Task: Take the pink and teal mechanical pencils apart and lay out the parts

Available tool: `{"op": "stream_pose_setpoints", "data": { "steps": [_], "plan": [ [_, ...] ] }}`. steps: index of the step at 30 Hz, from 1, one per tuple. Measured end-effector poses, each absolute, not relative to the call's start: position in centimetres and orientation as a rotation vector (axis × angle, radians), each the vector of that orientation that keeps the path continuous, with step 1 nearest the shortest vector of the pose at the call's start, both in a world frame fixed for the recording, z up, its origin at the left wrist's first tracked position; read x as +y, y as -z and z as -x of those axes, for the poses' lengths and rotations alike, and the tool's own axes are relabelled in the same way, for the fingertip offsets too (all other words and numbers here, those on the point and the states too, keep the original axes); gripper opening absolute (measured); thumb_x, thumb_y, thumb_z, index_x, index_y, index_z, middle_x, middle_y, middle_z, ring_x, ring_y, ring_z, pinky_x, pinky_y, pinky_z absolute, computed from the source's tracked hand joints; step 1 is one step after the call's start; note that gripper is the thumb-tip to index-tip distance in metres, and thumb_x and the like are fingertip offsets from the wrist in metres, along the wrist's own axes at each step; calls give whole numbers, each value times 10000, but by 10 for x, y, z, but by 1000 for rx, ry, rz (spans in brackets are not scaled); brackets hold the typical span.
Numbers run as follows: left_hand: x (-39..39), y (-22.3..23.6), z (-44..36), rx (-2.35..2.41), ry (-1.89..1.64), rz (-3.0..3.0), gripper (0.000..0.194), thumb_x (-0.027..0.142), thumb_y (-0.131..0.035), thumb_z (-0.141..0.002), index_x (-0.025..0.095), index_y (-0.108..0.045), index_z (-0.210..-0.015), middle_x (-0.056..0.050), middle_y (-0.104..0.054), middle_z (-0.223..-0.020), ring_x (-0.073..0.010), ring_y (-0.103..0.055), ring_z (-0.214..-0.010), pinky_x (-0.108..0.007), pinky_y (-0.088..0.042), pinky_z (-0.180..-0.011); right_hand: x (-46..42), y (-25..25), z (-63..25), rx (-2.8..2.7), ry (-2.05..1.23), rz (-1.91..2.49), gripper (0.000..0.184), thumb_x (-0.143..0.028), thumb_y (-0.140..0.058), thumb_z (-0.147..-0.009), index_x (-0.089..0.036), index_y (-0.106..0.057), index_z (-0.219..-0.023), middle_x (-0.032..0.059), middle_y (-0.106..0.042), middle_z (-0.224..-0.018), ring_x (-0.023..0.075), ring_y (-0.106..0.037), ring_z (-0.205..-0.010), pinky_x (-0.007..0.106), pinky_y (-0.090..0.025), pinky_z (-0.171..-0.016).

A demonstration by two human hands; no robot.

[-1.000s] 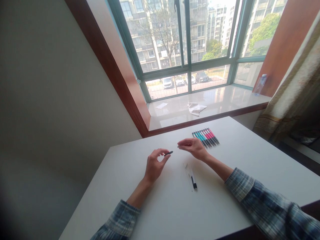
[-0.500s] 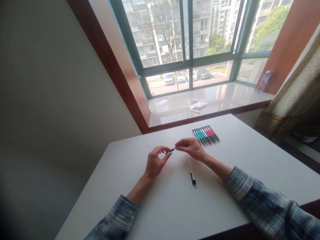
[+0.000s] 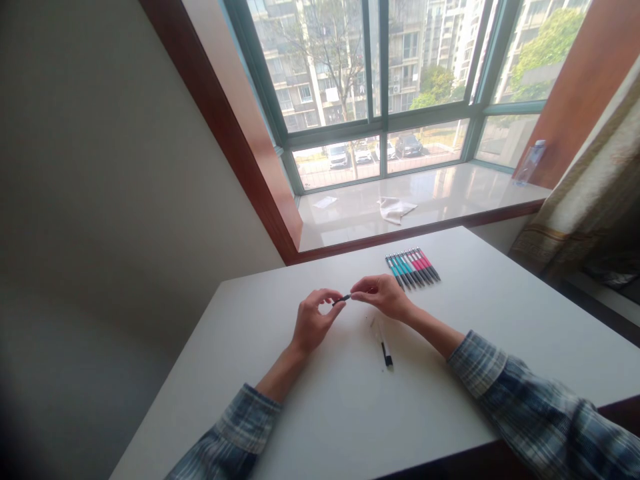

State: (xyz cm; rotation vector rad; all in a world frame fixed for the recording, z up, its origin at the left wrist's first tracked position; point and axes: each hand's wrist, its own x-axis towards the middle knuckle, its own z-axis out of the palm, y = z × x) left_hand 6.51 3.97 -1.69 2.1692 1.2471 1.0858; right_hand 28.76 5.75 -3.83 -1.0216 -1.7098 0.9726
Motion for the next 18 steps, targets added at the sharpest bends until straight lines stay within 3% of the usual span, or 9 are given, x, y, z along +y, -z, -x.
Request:
{"op": "stream_pose_setpoints", "data": {
  "steps": [4, 7, 13, 18],
  "plan": [
    [40, 15, -66, 1214, -1097, -2171, 42, 269, -736, -867, 247, -738, -903, -26, -768, -921, -221, -661, -848, -367, -530, -784, 53, 28, -289, -1874, -819, 1119, 399, -569, -645, -911, -203, -780, -826, 36, -766, -760, 187, -670, -683, 296, -502, -661],
    [39, 15, -67, 1205, -1109, -2156, 51, 264, -740, -864, 243, -739, -911, -27, -769, -934, -217, -662, -854, -364, -529, -791, 51, 22, -290, -1939, -806, 1127, 493, -566, -536, -980, -184, -746, -751, 36, -751, -736, 160, -647, -661, 279, -472, -666],
    [40, 18, -66, 1202, -1100, -2141, 39, 271, -735, -868, 245, -739, -897, -28, -768, -929, -218, -664, -846, -357, -530, -771, 51, 22, -291, -1875, -858, 1013, 344, -523, -703, -876, -204, -709, -1005, 42, -734, -868, 162, -635, -724, 275, -507, -659],
    [40, 18, -66, 1203, -1087, -2143, 36, 256, -739, -861, 249, -740, -896, -26, -766, -930, -223, -659, -858, -368, -523, -796, 50, 23, -291, -1913, -863, 987, 274, -470, -668, -914, -199, -703, -941, 31, -721, -841, 150, -619, -715, 277, -499, -680]
  ]
}}
